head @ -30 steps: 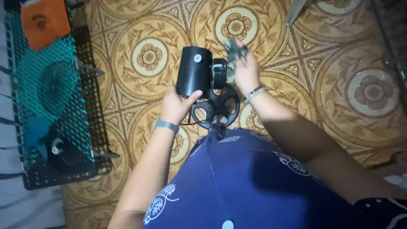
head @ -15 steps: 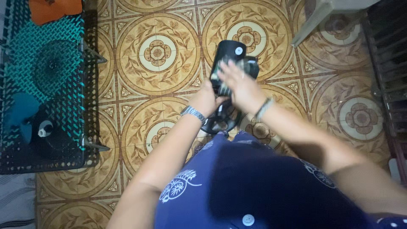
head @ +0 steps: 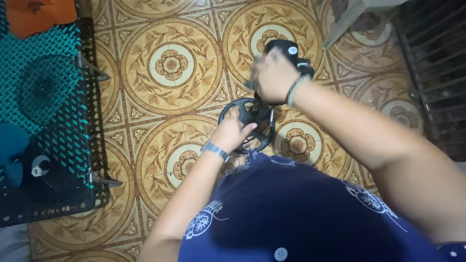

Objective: The person assembles a table fan by attaching the motor housing, cage, blade, and securing the components with a nut. The person handles the fan parts and uses a cloth to wipe the motor housing during assembly.

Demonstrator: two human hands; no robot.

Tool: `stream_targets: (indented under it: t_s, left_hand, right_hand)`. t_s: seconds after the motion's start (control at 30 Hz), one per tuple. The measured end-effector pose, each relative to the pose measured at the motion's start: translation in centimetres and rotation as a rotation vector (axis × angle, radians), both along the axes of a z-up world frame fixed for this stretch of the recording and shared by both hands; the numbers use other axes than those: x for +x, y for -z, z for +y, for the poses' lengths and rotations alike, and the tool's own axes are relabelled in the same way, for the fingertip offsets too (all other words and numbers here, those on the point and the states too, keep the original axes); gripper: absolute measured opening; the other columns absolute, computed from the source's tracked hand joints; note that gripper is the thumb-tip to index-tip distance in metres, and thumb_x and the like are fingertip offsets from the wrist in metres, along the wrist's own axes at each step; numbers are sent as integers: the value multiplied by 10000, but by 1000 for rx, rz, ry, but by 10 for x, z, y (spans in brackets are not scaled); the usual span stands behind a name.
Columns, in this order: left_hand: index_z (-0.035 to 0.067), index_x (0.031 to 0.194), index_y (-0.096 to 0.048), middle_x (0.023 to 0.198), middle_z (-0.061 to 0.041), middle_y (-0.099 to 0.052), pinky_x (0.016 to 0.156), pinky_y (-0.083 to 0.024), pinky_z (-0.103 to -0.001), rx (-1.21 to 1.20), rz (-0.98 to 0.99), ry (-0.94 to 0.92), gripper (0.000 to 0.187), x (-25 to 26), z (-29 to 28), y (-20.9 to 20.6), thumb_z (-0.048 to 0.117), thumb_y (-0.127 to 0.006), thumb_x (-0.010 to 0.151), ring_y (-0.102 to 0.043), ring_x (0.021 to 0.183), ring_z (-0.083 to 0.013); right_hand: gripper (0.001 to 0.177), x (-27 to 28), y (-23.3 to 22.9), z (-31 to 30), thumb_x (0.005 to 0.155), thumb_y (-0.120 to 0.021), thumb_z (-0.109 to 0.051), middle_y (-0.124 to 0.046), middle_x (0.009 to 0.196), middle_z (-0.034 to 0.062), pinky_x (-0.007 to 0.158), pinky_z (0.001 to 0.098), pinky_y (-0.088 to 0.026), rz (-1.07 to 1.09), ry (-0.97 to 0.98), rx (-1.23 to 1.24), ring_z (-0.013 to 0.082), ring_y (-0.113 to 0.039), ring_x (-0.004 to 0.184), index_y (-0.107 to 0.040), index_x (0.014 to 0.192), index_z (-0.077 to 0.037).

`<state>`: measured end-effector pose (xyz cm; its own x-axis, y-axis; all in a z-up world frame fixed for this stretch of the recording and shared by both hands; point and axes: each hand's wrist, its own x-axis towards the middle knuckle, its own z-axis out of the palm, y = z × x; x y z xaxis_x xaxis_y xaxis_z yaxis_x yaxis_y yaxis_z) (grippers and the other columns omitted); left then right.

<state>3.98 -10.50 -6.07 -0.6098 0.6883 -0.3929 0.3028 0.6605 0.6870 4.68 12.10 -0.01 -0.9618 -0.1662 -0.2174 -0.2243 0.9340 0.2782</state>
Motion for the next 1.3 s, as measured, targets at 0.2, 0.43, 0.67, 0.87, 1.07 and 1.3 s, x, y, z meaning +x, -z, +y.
stream_targets:
  t_s: [0.2,0.43,0.67,0.87,1.07,1.3]
  left_hand:
    - [-45,1331,-563,772,-135,-755,743,-572,-373,172,-111,-50,669,7,-27,-3,448,-676,893,-747,763,-276]
    - [-12,1260,-626,790,-132,-736,728,-571,-370,205,-101,-84,586,-1,-44,0,455,-685,912,-736,753,-265]
    - [-2,1266,-633,774,-114,-724,708,-571,-351,214,-121,-94,579,-13,-44,-4,451,-687,911,-723,717,-232]
    - [-6,1279,-630,1090,-183,-709,796,-571,-371,274,3,-122,623,-12,-16,-25,483,-673,896,-727,810,-272]
    - [-120,1349,-497,1223,-341,-619,909,-534,-453,191,283,-91,1013,7,45,-58,690,-753,799,-657,1090,-446]
    - [-133,1444,-279,1096,-291,-706,885,-582,-446,-195,-41,-261,1209,34,104,-90,662,-801,697,-714,1010,-425]
  right_hand:
    - [515,-44,-9,0,911,-605,-593,-606,1335,143,1092,631,-293,-213,356,8,361,-461,1328,-742,1205,-192]
    - [323,-41,94,-31,866,-714,-279,-748,1210,106,893,446,-587,-632,284,91,286,-725,1107,-798,1161,-176]
    - [452,-61,93,7,665,-855,-302,-799,1051,124,901,420,-584,-685,170,-249,308,-754,981,-817,1092,-158]
    - [555,-80,28,68,798,-756,-570,-794,1004,175,871,451,-566,-563,428,-358,332,-736,910,-801,1085,-96]
    - [722,-58,-12,94,955,-612,-660,-781,1027,225,875,432,-553,-532,590,-564,345,-735,935,-810,1077,23]
    - [485,-12,-20,80,1033,-496,-458,-693,1282,171,948,426,-513,-430,-346,-930,353,-662,1107,-707,1203,-56]
